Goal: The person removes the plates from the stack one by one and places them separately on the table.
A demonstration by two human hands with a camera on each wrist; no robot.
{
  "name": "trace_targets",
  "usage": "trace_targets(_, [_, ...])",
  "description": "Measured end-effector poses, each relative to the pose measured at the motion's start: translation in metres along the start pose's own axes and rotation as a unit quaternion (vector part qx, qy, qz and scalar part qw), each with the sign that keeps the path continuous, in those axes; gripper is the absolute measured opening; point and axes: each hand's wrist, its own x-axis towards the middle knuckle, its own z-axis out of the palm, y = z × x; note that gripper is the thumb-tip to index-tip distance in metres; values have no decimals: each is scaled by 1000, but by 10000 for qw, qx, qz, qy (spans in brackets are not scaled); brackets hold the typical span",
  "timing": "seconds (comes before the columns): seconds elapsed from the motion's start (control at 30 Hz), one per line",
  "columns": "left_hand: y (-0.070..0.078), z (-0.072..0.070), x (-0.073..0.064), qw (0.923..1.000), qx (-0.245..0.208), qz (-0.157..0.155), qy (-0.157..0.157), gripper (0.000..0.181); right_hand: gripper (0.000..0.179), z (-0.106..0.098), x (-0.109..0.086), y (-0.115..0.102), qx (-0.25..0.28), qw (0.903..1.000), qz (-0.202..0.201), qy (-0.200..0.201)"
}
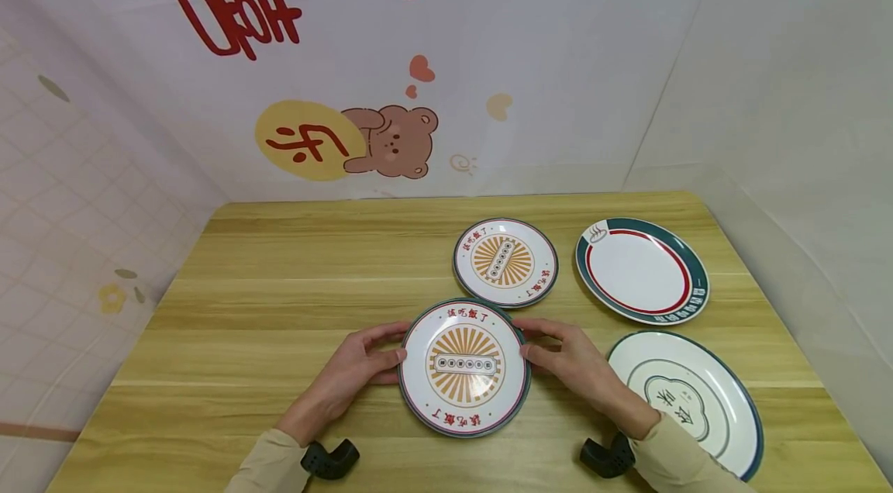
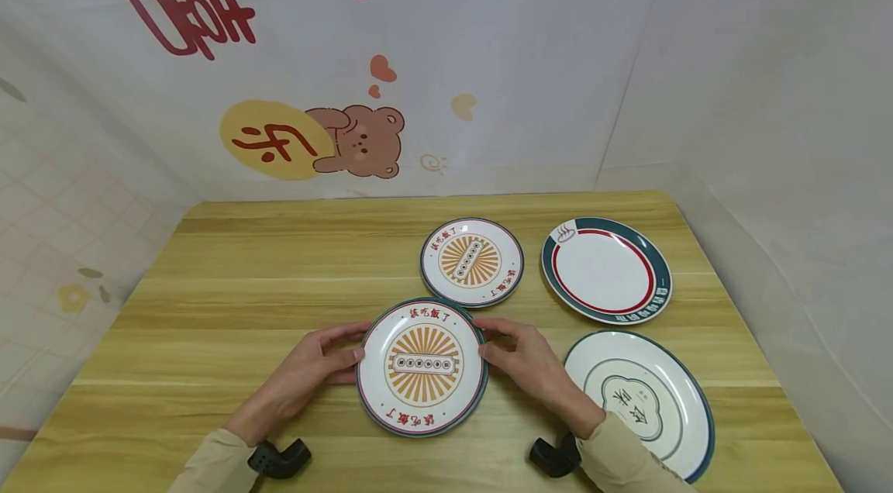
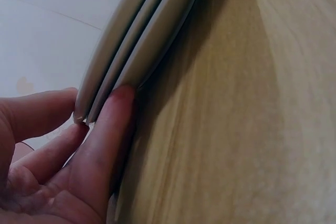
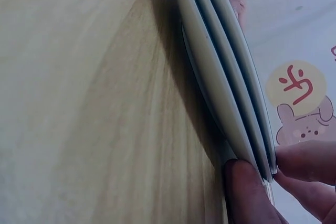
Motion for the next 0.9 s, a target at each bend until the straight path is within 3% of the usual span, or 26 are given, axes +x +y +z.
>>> trace_targets(0.43, [-2,2,1,9999,42,8,118,57,36,0,1,-3,-203,9995,226,-86])
trace_targets(0.7, [0,4,1,9948,856,160,536,48,38,-1,1,-2,-78,9996,155,-212])
trace_targets(0.9, [1,3,1,9938,867,125,685,47,40,-2,2,-1,-135,9995,180,-236])
